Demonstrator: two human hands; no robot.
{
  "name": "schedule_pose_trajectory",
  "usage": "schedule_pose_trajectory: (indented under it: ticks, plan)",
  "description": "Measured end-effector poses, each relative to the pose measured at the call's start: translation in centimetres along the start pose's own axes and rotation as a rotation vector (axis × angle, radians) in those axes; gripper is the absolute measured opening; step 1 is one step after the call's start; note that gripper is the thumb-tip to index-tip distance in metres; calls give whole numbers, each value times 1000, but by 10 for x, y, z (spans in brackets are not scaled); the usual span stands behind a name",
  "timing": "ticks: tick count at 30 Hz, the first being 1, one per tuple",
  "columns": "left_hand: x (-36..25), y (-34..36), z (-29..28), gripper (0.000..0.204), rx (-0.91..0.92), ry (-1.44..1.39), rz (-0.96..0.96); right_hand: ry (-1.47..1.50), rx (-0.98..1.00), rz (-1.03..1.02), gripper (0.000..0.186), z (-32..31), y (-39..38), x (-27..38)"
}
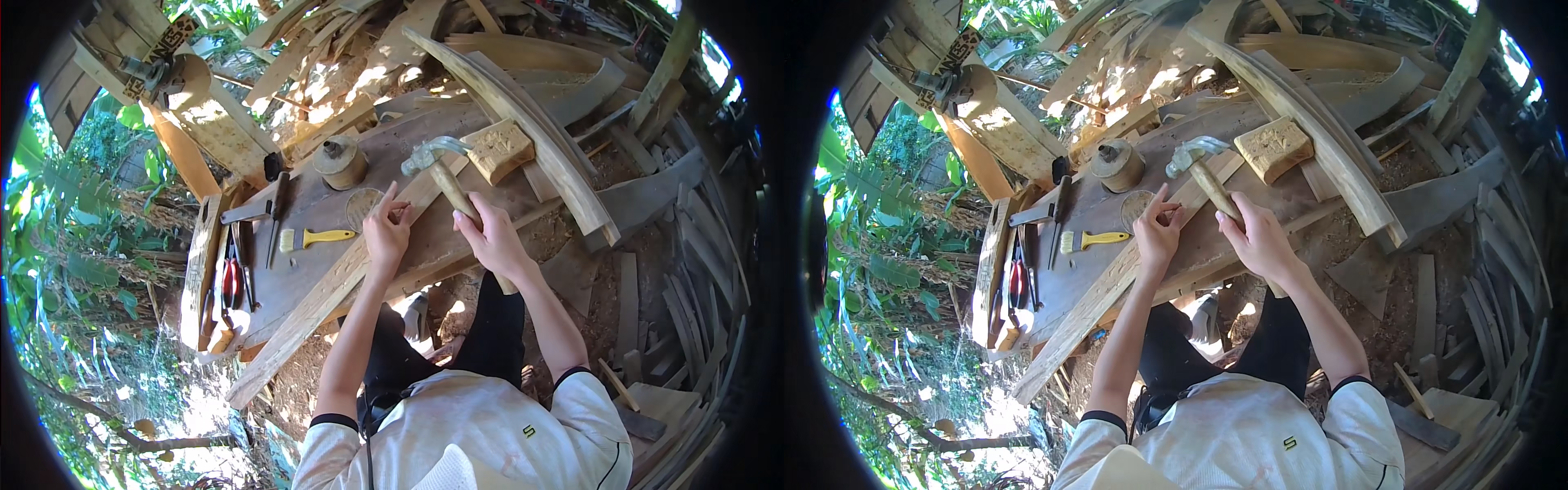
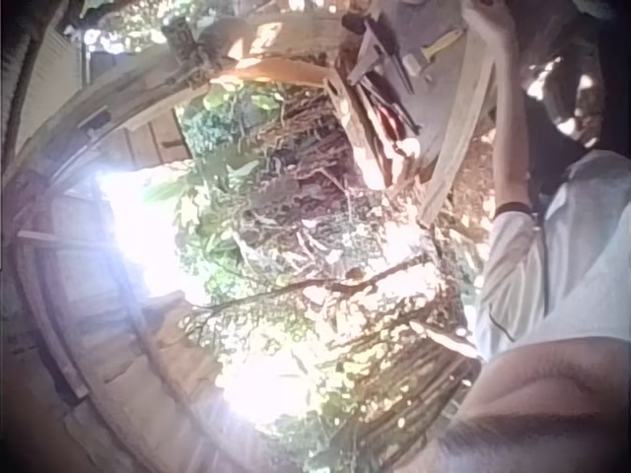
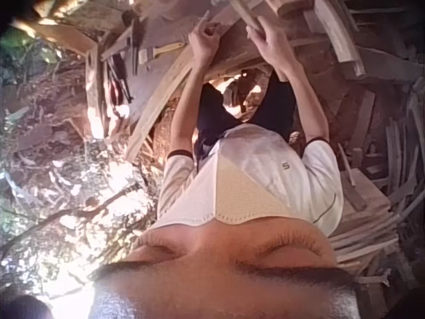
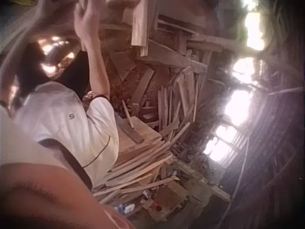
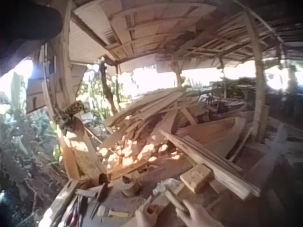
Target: The person smooths a long wooden plank by hand, then uses a yellow brush to sweep the surface and a small container to apply a finish. The person repeatedly brushes the plank and the workbench, handling the plank and tools throughout the sequence.
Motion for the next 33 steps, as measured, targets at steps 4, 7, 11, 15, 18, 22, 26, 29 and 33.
schedule_pose_trajectory:
  ticks: [4, 7, 11, 15, 18, 22, 26, 29, 33]
  plan:
    - [0, 0, 0, 70, 43, 16, -31, -198, 123, 66, 20, 5, -4, 4]
    - [0, -1, -3, 71, 32, 4, -35, -316, 237, 113, 21, 14, -5, -16]
    - [-2, -3, -3, 71, 44, 11, -34, -227, 109, 30, 24, 11, -17, -11]
    - [-4, -2, -3, 71, 35, 53, -16, -203, 87, 18, 25, 12, -13, -1]
    - [1, -4, -3, 70, 20, 37, -19, -377, 136, -55, 25, 14, -7, -11]
    - [1, -7, 1, 77, 78, -85, -32, -412, 170, 63, 24, 14, -16, -10]
    - [-7, -6, 8, 77, 102, 140, -24, -337, 112, 45, 33, 7, -29, -17]
    - [1, -7, 1, 76, 56, 76, -21, -308, 97, -1, 34, 12, -22, -11]
    - [-5, -5, -2, 77, 6, 129, 93, -310, 57, -35, 32, 5, -19, 5]
Point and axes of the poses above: each hand's wrist, its own y-axis towards the middle knuckle, its own z-axis out of the palm, x = y × z, the point moved 7 cm from there along y, towards the middle knuckle, and after that the axes turned 1 degree about x, right-handed, at the moved point
